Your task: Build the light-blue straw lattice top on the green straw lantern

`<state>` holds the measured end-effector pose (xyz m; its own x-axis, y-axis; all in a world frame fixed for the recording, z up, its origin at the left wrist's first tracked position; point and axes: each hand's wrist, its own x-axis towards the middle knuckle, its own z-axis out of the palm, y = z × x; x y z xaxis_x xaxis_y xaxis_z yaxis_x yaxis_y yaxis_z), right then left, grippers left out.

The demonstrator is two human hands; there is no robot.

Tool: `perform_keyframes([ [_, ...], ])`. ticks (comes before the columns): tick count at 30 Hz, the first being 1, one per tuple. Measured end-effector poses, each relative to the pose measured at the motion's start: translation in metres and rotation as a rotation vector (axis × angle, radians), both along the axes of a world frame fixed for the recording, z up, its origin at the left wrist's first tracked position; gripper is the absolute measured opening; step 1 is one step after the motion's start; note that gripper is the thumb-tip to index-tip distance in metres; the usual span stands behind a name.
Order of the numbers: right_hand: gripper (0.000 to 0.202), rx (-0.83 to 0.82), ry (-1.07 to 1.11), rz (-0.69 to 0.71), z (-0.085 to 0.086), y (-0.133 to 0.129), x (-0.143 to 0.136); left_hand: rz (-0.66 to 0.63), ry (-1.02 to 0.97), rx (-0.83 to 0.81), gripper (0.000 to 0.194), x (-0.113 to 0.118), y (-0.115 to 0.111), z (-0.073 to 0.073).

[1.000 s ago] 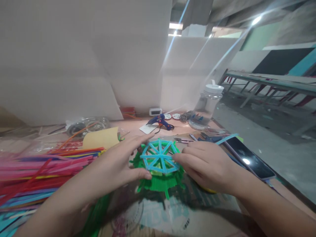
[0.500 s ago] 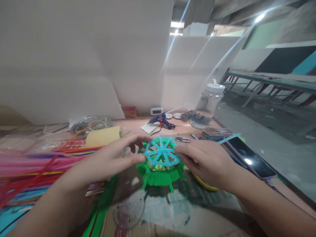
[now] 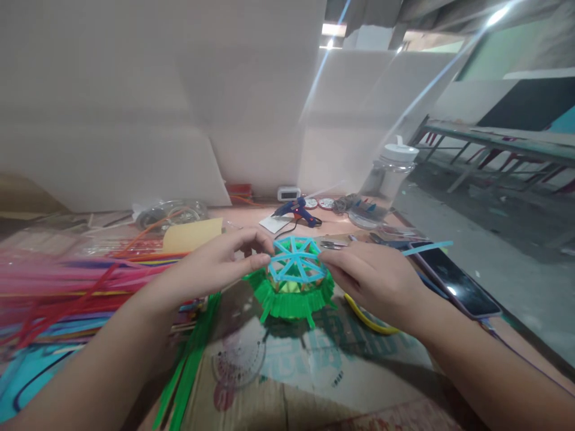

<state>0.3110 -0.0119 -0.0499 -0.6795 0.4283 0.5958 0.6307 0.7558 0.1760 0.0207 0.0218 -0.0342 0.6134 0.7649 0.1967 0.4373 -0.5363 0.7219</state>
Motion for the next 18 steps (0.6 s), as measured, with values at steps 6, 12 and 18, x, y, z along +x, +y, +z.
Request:
perform_keyframes([
  [6,0.019,-0.216,0.134,0.104,0.008,0.004,0.002,-0.013,0.004,0.010,0.021,0.001,0.001,0.000],
  [12,0.022,-0.308,0.199,0.118,0.015,0.008,-0.008,-0.024,0.015,0.056,0.022,0.001,0.000,0.001],
  [18,0.015,-0.402,0.192,0.151,0.027,0.014,-0.023,-0.027,0.038,0.102,0.023,0.002,0.000,0.002],
])
